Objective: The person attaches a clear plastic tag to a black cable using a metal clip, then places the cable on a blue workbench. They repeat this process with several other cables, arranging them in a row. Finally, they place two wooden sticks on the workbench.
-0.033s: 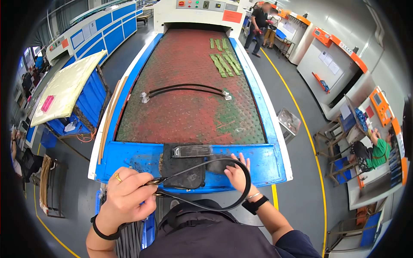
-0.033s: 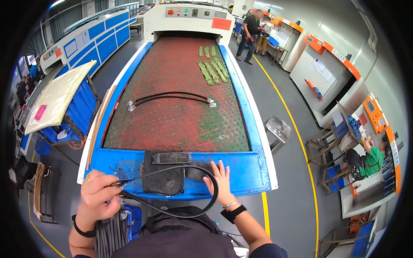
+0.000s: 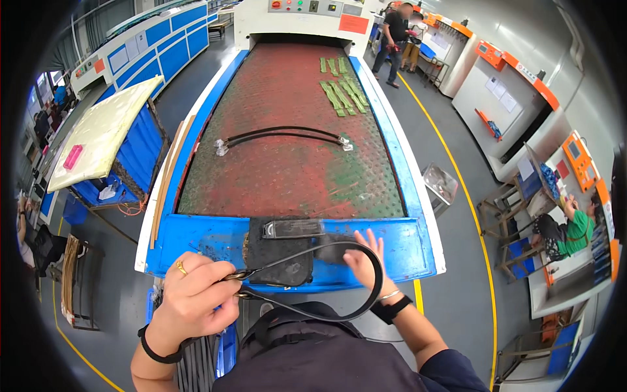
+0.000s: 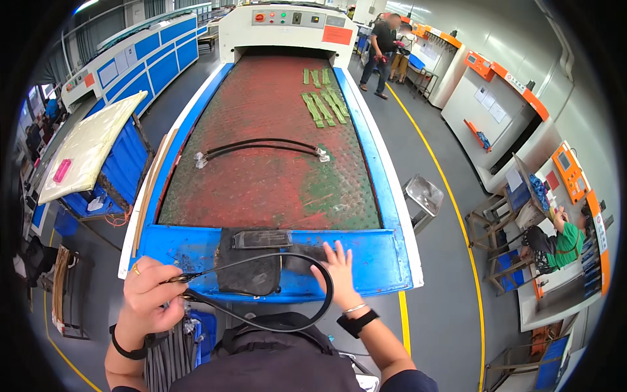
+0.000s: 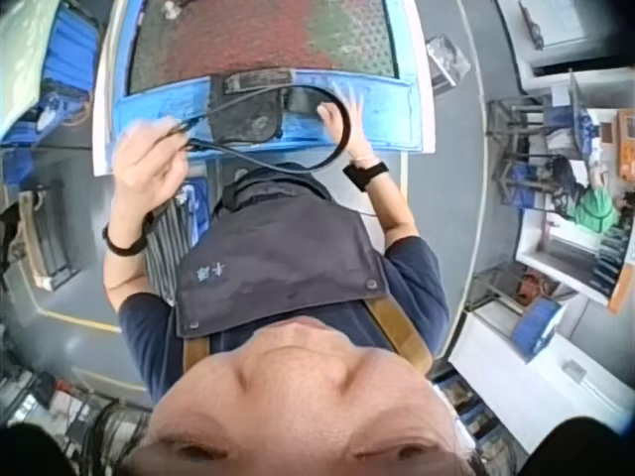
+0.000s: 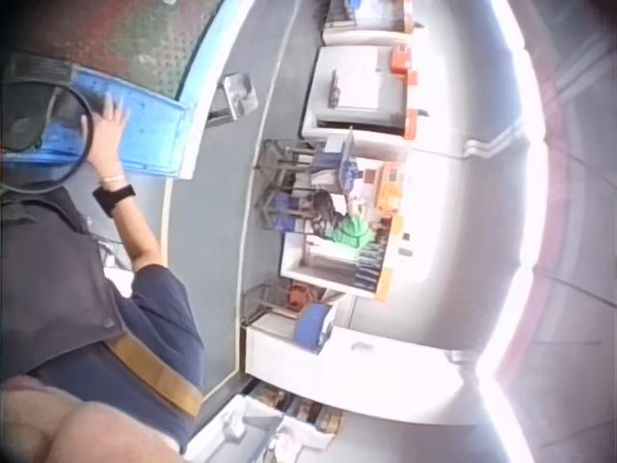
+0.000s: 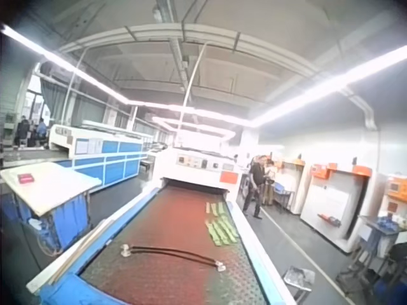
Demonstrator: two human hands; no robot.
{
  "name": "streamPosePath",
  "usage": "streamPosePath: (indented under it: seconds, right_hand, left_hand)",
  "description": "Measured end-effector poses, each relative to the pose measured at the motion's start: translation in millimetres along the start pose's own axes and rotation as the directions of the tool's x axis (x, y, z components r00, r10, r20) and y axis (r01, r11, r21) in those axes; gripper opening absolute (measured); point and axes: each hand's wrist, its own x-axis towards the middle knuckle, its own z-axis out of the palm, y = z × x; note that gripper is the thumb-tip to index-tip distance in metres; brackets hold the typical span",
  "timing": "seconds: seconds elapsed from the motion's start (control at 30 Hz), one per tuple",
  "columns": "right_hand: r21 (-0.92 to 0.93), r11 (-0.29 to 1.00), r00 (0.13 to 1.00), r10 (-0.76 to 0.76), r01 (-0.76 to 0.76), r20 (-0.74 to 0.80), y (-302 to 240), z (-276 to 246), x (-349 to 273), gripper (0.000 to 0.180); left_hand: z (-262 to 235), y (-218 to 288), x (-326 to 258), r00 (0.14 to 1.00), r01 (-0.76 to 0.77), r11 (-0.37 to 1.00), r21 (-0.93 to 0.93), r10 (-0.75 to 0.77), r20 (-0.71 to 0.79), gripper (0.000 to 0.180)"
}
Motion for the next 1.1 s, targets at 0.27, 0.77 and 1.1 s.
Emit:
streamPosePath:
  seconds: [0.27,0.77,1.1]
  right_hand:
    - [0.632,0.718,0.952,-0.285,0.291,-0.115,-93,-220,49,0.030]
    - [0.398,0.678,0.715,-0.695,0.618,0.075,-148,-247,55,0.047]
    - [0.453,0.721,0.824,-0.564,0.525,-0.057,-138,-241,66,0.052]
  left_hand:
    - [1,2,21,0.986,-0.146,0.979,-0.145,0.156,0.063,0.015]
    - [-1,11,31,0.960,-0.219,0.959,-0.180,0.245,0.137,0.017]
    - [-2,9,27,0.963,-0.208,0.963,-0.169,0.232,0.137,0.015]
